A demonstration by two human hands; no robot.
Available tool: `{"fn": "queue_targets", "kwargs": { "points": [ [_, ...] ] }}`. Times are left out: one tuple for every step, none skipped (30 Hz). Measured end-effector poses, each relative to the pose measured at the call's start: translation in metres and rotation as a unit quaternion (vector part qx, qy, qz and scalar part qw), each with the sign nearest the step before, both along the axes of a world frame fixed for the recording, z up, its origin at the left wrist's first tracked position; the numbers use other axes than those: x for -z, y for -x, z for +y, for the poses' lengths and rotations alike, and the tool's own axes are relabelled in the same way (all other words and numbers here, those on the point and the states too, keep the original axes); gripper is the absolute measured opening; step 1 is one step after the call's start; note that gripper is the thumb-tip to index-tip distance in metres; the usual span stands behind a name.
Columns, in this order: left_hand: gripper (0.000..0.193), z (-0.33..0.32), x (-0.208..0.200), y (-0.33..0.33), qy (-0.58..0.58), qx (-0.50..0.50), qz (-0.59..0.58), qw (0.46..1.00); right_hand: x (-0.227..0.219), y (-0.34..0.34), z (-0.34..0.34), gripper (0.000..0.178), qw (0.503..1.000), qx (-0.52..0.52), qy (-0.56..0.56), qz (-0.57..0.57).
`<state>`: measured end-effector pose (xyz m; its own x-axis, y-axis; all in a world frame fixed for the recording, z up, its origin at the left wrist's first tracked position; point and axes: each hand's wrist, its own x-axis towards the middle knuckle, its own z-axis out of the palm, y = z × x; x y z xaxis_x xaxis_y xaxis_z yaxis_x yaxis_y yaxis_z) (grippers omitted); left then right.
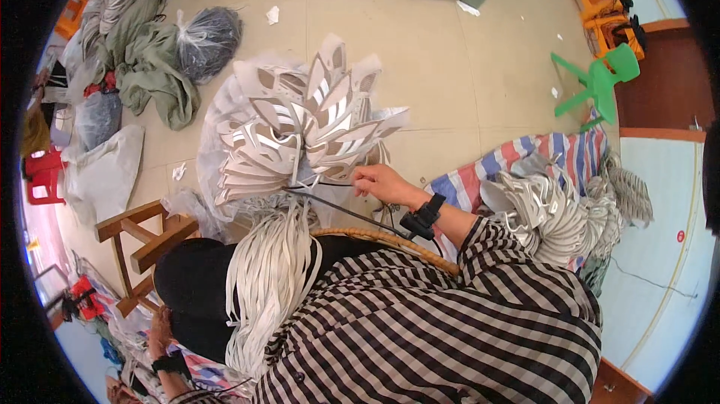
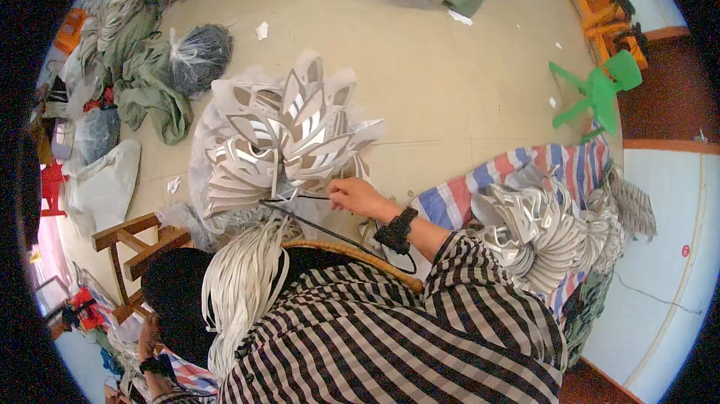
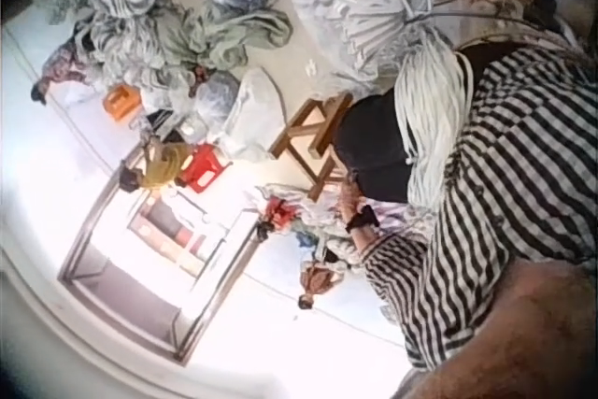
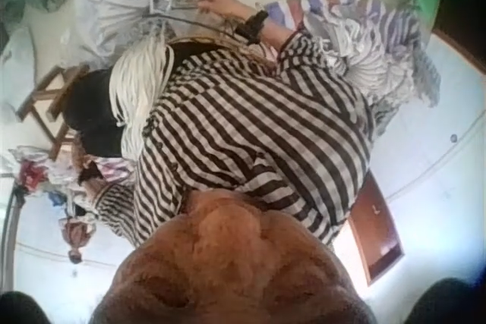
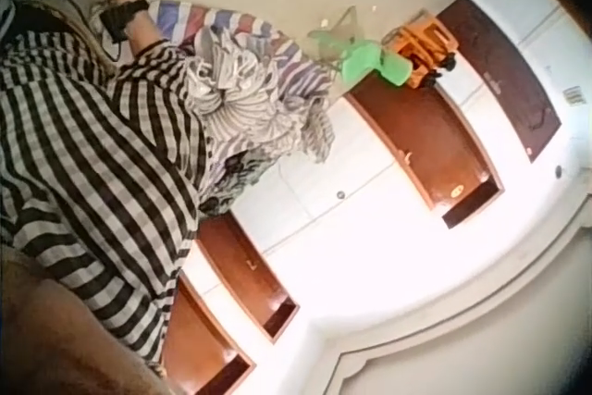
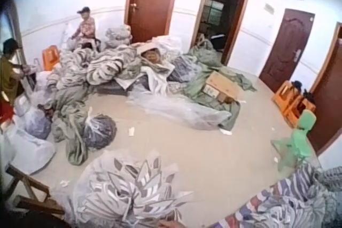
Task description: Lacing and organizing shoe uppers as part of the shoe manufacturing process.
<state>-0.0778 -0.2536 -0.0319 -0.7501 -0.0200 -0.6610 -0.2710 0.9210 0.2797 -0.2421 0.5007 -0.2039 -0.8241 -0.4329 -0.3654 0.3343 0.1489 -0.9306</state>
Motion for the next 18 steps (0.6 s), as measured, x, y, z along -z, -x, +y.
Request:
{"fn": "queue_targets", "kwargs": {
  "points": [
    [0.05,0.112,0.032,0.095,0.053,-0.002,-0.151,0.987,0.0,-0.037,0.041,0.021,0.996,0.058,-0.061,-0.03],
    [0.05,0.112,0.019,0.089,0.063,-0.002,-0.148,0.987,-0.007,-0.046,0.043,0.02,0.993,0.104,-0.04,-0.046],
    [0.044,0.111,0.019,0.077,0.049,0.021,-0.072,0.996,-0.01,-0.054,0.045,0.019,0.987,0.146,-0.025,-0.063],
    [0.051,0.111,0.024,0.069,0.032,0.045,0.004,0.998,-0.013,-0.068,0.049,0.019,0.975,0.199,-0.05,-0.088],
    [0.05,0.111,0.033,0.07,-0.017,-0.002,-0.007,1.0,-0.018,-0.084,0.055,0.018,0.959,0.249,-0.078,-0.112],
    [0.05,0.098,0.044,0.065,-0.015,-0.007,-0.004,1.0,-0.014,-0.103,0.065,0.02,0.953,0.244,-0.154,-0.093],
    [0.049,0.07,0.053,0.053,0.013,-0.015,-0.009,1.0,-0.006,-0.121,0.077,0.022,0.945,0.23,-0.223,-0.069],
    [0.049,0.045,0.061,0.04,0.041,-0.025,-0.015,0.999,-0.005,-0.134,0.09,0.024,0.927,0.213,-0.306,-0.025],
    [0.049,0.027,0.07,0.03,0.046,-0.037,-0.01,0.998,-0.006,-0.15,0.111,0.026,0.899,0.2,-0.389,0.021],
    [0.045,0.009,0.075,0.02,0.152,0.087,0.046,0.983,0.007,-0.171,0.136,0.014,0.848,0.214,-0.477,0.084],
    [0.041,-0.002,0.081,0.014,0.251,0.213,0.097,0.939,0.007,-0.188,0.173,0.019,0.832,0.204,-0.516,-0.019],
    [0.037,-0.012,0.077,-0.002,0.347,0.33,0.14,0.867,0.005,-0.21,0.2,0.023,0.773,0.212,-0.597,-0.042],
    [0.037,-0.007,0.074,-0.037,0.331,0.327,0.143,0.874,-0.006,-0.243,0.247,0.019,0.759,0.202,-0.615,0.07],
    [0.043,0.053,0.084,0.015,0.16,0.143,0.084,0.973,-0.038,-0.271,0.273,0.023,0.722,0.196,-0.663,-0.042],
    [0.05,0.132,0.085,0.074,-0.022,-0.049,0.008,0.999,-0.056,-0.3,0.283,0.026,0.676,0.187,-0.706,-0.101],
    [0.05,0.143,0.063,0.075,-0.015,-0.048,0.014,0.999,-0.07,-0.308,0.277,0.029,0.648,0.176,-0.724,-0.156],
    [0.052,0.146,0.05,0.066,-0.003,-0.056,0.038,0.998,-0.061,-0.311,0.278,0.031,0.638,0.174,-0.739,-0.127],
    [0.054,0.146,0.041,0.058,0.012,-0.063,0.063,0.996,-0.045,-0.315,0.277,0.033,0.629,0.172,-0.752,-0.1]
  ]
}}
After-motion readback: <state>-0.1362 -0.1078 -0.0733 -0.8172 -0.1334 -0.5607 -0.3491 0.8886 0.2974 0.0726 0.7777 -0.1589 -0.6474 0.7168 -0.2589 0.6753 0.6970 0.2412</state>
